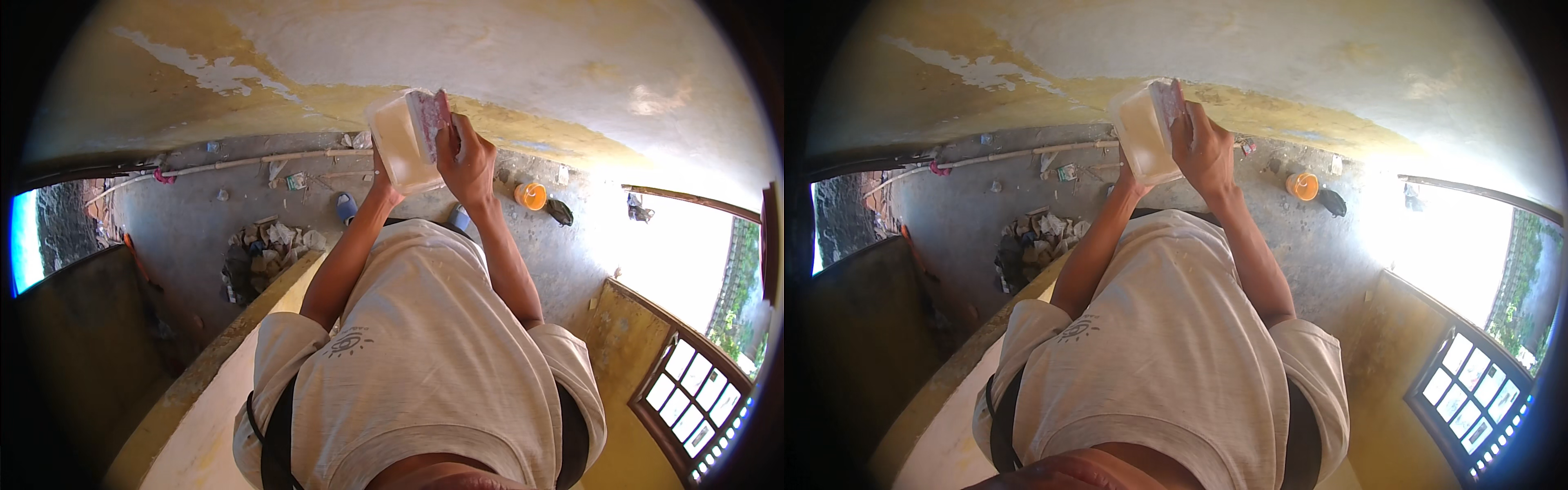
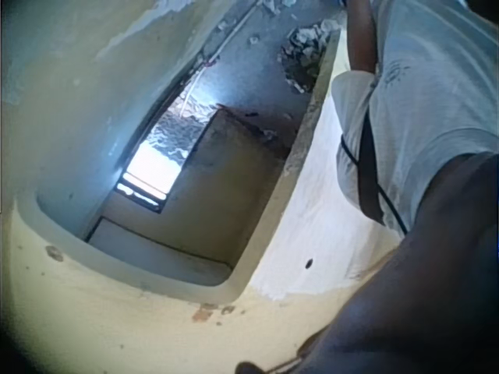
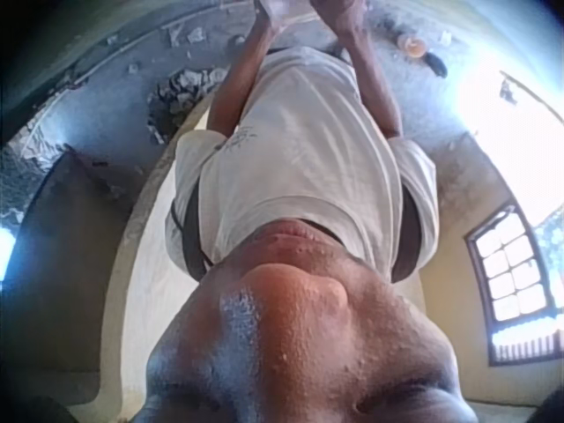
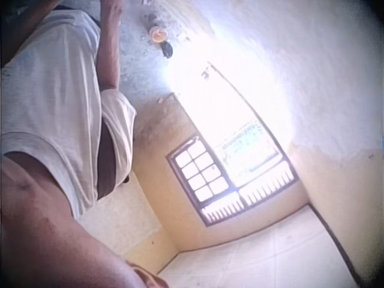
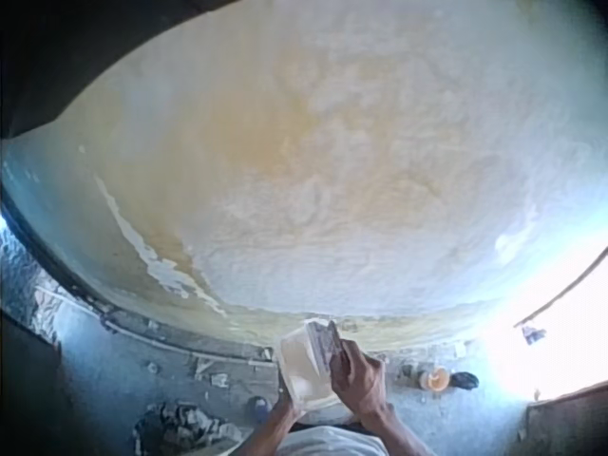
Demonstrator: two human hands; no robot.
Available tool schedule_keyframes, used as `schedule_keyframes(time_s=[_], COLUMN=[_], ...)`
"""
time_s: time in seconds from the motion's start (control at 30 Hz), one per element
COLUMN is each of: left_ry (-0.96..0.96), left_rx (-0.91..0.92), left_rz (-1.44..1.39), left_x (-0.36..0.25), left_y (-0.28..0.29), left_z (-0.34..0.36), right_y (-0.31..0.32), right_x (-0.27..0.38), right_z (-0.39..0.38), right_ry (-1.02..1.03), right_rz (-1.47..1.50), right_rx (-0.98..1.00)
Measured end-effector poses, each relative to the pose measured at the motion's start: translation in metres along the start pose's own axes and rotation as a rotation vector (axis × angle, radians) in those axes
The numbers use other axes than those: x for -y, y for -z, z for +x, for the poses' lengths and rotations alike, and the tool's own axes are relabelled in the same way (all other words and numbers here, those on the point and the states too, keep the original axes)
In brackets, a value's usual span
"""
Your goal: The person patches a wall with putty using a scraper. They dip the scraper into a container held in their left hand and apply the material to damaged areas of the wall surface with their right hand.
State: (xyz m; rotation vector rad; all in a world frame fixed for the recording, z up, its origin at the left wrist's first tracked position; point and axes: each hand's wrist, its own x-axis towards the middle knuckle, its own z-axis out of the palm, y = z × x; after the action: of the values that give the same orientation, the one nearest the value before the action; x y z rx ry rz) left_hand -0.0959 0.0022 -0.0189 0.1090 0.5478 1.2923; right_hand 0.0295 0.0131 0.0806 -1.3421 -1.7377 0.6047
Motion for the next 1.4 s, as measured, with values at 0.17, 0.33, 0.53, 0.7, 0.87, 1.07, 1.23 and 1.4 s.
schedule_keyframes(time_s=[0.17,0.33,0.53,0.7,0.87,1.07,1.23,1.4], left_ry=[0.018,0.056,0.148,0.208,0.258,0.268,0.297,0.306], left_rx=[0.064,0.129,0.066,0.192,0.237,0.229,0.223,0.128], left_rz=[0.007,0.060,0.167,0.118,0.111,0.169,0.111,0.155], left_x=[0.002,0.008,0.025,0.052,0.105,0.192,0.253,0.283], left_y=[-0.006,-0.007,-0.030,-0.069,-0.117,-0.131,-0.164,-0.161], left_z=[0.004,0.014,0.023,0.031,0.042,0.054,0.056,0.063], right_y=[0.004,0.013,0.066,0.110,0.169,0.254,0.289,0.282], right_x=[-0.002,-0.021,-0.035,-0.074,-0.106,-0.140,-0.157,-0.171], right_z=[0.000,0.002,0.004,-0.009,-0.031,-0.058,-0.049,-0.051], right_ry=[0.220,0.117,-0.147,-0.552,-0.686,-0.438,-0.176,-0.143], right_rz=[-0.009,-0.002,0.047,0.732,1.076,0.523,-0.055,-0.122], right_rx=[-0.023,-0.086,-0.291,-0.216,-0.265,-0.373,-0.273,-0.089])
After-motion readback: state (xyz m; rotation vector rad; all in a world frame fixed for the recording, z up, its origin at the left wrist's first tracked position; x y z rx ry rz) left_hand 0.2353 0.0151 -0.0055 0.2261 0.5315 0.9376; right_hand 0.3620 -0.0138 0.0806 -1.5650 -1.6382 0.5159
